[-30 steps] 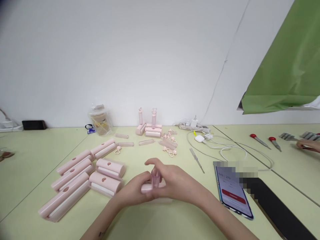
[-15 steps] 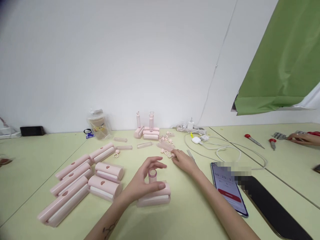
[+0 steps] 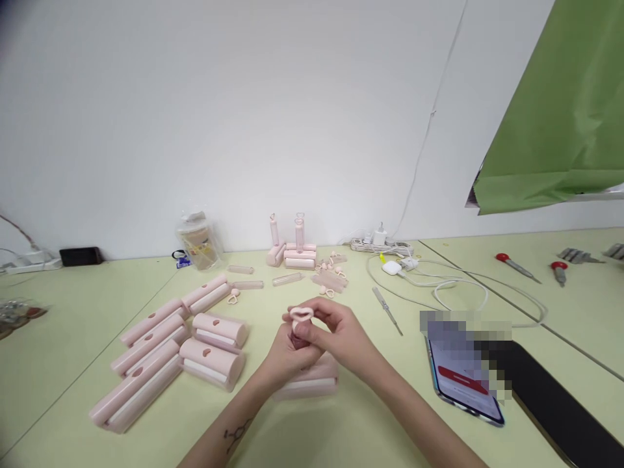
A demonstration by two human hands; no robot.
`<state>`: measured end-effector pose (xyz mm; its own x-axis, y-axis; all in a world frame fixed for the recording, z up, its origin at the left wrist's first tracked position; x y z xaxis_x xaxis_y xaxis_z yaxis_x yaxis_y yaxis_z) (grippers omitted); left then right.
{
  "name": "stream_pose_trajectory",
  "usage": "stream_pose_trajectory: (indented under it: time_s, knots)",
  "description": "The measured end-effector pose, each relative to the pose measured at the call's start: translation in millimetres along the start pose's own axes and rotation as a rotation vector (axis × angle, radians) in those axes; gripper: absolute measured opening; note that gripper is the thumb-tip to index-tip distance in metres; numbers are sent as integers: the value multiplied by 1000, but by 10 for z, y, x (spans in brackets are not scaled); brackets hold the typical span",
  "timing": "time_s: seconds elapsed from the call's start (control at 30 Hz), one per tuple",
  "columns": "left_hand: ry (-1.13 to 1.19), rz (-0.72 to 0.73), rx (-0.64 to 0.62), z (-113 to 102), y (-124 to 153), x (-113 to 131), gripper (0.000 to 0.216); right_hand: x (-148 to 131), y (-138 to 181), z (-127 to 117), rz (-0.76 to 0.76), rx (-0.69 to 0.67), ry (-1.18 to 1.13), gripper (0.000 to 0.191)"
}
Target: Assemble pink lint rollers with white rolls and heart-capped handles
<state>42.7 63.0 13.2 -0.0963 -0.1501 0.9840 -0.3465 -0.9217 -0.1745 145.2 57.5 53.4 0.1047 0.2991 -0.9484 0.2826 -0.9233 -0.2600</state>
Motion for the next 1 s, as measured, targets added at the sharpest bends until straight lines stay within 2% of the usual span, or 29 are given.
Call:
stream_pose_trajectory:
  time_s: [0.1,0.23,0.47,0.6,0.77,0.9,1.0]
  knots:
    - [-24,27,15,-7,-21,3,19,-25,42,87,7,-31,-38,24]
    - [-13,19,15,9,-26,22,16,1,45,82,17,4,-103,24]
    - [28,-5,-16,25,0,102,13,-3,104,106,-11,30,1,24]
    - [92,5,-46,-1,16,83,24,-21,118,124,-49,39,36,18]
    - [247,9,-136,-10,24,-40,54,19,119,152,-4,15,-8,20]
    - [316,24,-62,29,33,-91,68,53,132,166,-1,25,-35,21]
    - [327,20,61,86,48,-71,61,55,143,179,-29,46,-16,22]
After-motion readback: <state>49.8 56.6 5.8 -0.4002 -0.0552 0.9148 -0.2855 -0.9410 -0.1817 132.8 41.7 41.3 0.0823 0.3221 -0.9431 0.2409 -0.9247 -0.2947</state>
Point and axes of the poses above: each hand's wrist, its own y-axis away from the middle knuckle, its own z-axis out of the palm, x = y × z, the point moved 3 cm from there along -y, towards the middle knuckle, and after that the axes turned 2 degrees about x, right-handed, at the moved point
